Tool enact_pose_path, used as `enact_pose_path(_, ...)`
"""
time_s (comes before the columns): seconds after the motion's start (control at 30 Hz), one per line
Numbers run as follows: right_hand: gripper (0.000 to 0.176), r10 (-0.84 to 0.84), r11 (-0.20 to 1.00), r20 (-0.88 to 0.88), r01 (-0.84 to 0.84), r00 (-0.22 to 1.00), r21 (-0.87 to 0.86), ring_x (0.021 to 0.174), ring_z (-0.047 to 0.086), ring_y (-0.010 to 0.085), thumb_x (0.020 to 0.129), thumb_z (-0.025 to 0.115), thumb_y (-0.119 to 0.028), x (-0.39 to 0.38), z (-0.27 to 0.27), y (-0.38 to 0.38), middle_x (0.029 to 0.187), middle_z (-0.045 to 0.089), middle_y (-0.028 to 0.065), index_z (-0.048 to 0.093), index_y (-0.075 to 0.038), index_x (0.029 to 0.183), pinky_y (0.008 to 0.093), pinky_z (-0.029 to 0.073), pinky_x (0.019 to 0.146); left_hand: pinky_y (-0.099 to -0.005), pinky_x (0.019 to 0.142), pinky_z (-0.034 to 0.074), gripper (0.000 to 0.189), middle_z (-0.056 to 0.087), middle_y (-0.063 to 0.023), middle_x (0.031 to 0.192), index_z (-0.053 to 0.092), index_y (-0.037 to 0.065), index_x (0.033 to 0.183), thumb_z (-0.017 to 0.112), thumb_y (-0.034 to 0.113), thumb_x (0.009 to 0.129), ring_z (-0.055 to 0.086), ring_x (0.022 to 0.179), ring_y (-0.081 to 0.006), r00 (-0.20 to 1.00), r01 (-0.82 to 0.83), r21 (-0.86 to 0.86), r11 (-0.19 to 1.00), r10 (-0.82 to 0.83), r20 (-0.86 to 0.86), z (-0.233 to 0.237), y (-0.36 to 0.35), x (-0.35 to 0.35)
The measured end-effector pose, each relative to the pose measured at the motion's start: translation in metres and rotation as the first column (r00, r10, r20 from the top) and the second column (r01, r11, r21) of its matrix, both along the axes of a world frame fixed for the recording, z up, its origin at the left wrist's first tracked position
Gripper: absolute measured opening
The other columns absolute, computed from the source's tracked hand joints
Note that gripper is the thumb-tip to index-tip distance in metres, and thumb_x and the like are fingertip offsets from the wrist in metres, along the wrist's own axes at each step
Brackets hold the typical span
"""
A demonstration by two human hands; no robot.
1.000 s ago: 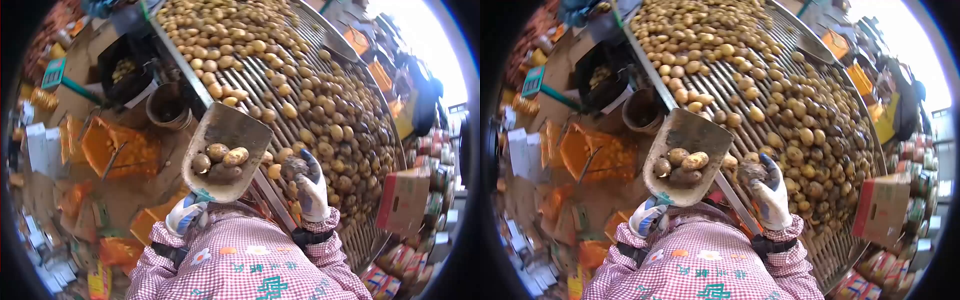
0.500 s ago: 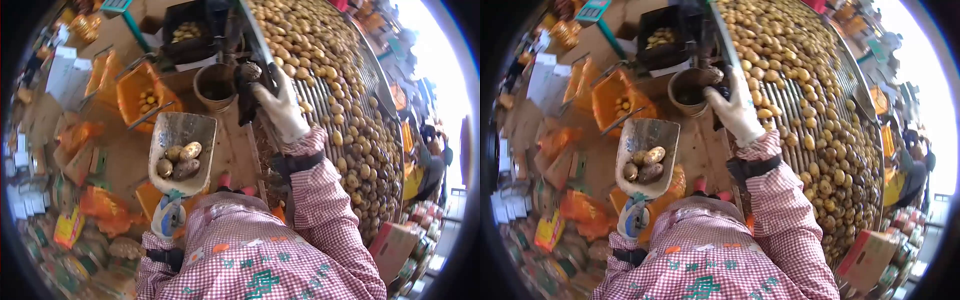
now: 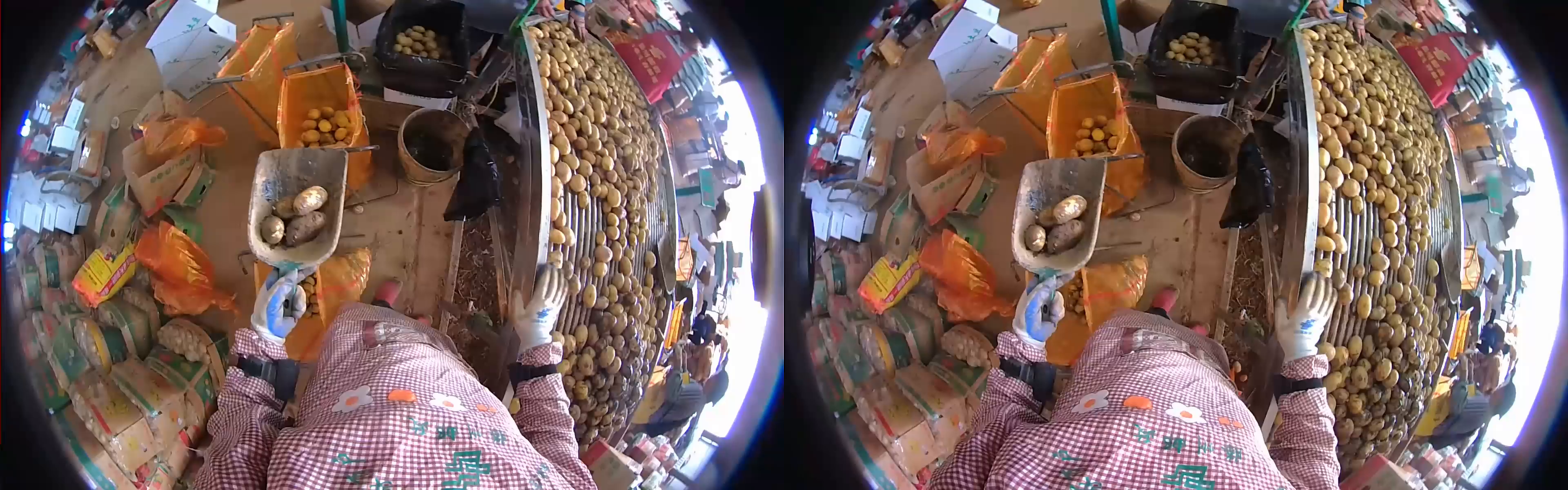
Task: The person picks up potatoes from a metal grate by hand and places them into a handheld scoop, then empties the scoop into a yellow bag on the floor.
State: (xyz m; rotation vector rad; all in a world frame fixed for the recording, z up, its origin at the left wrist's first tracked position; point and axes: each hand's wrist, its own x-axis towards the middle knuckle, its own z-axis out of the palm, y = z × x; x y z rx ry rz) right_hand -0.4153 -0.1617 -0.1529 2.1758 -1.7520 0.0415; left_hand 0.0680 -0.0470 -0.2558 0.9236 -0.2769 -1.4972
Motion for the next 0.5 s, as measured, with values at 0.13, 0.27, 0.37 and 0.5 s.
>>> enact_pose_path(0.13, 0.095, -0.002, 1.000, 0.004, 0.002, 1.000, -0.022, 0.146, 0.032, 0.0478, 0.082, 0.077, -0.035, -0.008, -0.008, -0.001, 0.156, 0.037, 0.0286, 0.032, 0.007, 0.154, 0.0602, 0.021, 0.123, -0.0220, 0.050, 0.040, 0.047, 0.068, -0.0150, 0.132, 0.051, 0.001, 0.140, 0.058, 0.028, 0.102, 0.055, 0.061, -0.0094, 0.997, -0.068, 0.055, 0.996, 0.067, 0.024, -0.017, 0.004, 0.011)
enact_pose_path(0.27, 0.093, -0.015, 1.000, 0.024, 0.015, 1.000, 0.008, 0.146, 0.032, 0.0479, 0.084, 0.077, -0.034, -0.011, -0.006, -0.001, 0.156, 0.037, 0.0287, 0.032, 0.007, 0.154, 0.0593, 0.021, 0.123, -0.0220, 0.049, 0.041, 0.044, 0.068, -0.0146, 0.132, 0.053, 0.005, 0.140, 0.059, 0.027, 0.102, 0.056, 0.061, -0.0080, 0.988, -0.134, 0.085, 0.987, 0.126, 0.093, -0.026, 0.030, 0.023)
enact_pose_path(0.37, 0.092, 0.012, 1.000, 0.010, -0.012, 1.000, 0.003, 0.146, 0.033, 0.0462, 0.084, 0.076, -0.033, -0.015, -0.010, -0.004, 0.155, 0.038, 0.0289, 0.032, 0.008, 0.154, 0.0582, 0.022, 0.123, -0.0225, 0.048, 0.042, 0.041, 0.070, -0.0131, 0.125, 0.055, 0.005, 0.136, 0.060, 0.026, 0.102, 0.056, 0.060, -0.0084, 0.975, -0.185, 0.144, 0.972, 0.163, 0.154, -0.025, 0.072, 0.032)
enact_pose_path(0.5, 0.086, 0.030, 0.999, 0.068, -0.027, 0.997, -0.038, 0.144, 0.037, 0.0452, 0.083, 0.076, -0.031, -0.019, -0.016, -0.005, 0.151, 0.043, 0.0289, 0.039, 0.008, 0.151, 0.0571, 0.023, 0.123, -0.0249, 0.046, 0.041, 0.035, 0.071, -0.0071, 0.103, 0.058, 0.006, 0.131, 0.062, 0.024, 0.102, 0.056, 0.058, -0.0095, 0.936, -0.128, 0.431, 0.893, -0.035, 0.351, -0.024, 0.134, 0.050)
